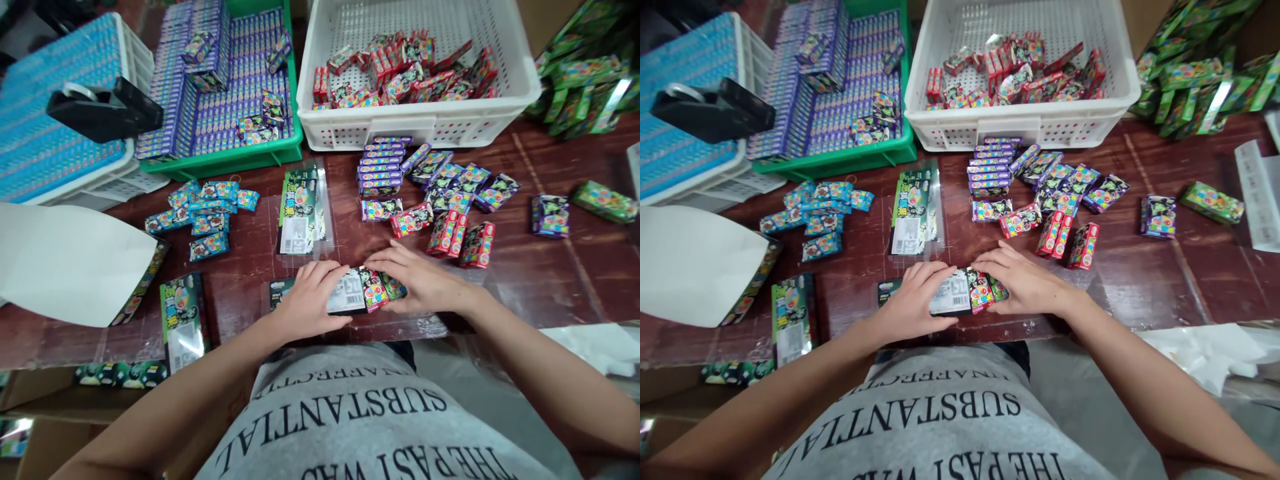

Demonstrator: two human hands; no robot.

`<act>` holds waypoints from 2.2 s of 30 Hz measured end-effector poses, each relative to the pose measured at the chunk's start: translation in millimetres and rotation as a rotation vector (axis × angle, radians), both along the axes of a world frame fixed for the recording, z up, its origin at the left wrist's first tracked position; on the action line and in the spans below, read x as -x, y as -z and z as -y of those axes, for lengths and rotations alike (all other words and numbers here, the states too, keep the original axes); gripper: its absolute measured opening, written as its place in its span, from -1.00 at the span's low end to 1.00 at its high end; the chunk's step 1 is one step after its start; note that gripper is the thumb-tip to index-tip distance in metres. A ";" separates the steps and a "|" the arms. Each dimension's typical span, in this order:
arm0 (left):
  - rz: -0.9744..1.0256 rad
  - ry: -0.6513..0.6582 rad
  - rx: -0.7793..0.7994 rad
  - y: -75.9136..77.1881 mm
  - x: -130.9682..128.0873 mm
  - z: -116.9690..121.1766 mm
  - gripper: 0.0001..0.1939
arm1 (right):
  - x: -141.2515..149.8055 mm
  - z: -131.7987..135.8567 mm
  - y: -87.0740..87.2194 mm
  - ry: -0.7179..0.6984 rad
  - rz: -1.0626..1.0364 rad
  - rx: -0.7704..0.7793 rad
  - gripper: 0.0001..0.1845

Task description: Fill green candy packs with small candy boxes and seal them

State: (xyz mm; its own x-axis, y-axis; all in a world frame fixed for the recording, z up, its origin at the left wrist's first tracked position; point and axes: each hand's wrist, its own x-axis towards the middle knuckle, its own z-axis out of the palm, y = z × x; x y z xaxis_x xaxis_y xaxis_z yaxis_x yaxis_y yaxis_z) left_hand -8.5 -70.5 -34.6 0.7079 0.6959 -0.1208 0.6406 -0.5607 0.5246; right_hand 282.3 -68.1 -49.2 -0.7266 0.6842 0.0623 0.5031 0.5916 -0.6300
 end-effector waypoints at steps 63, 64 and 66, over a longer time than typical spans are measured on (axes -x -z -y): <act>0.109 -0.410 -0.219 -12.6 -14.2 1.3 -0.16 | 12.1 -42.7 -47.5 -0.018 -0.025 -0.080 -0.32; 0.118 -0.415 -0.216 -12.7 -15.1 0.7 -0.15 | 13.5 -49.0 -51.1 -0.050 -0.020 -0.062 -0.32; 0.133 -0.437 -0.194 -13.1 -16.1 -1.5 -0.11 | 16.8 -62.1 -57.8 -0.132 -0.005 -0.021 -0.31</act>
State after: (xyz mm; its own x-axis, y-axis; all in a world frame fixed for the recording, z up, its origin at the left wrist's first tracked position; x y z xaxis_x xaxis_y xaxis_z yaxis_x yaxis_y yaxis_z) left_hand 7.6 -69.0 -21.4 0.3456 0.9317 0.1121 0.7721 -0.3502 0.5302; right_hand 265.5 -6.0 8.6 -0.8097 0.5814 0.0795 0.4168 0.6653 -0.6194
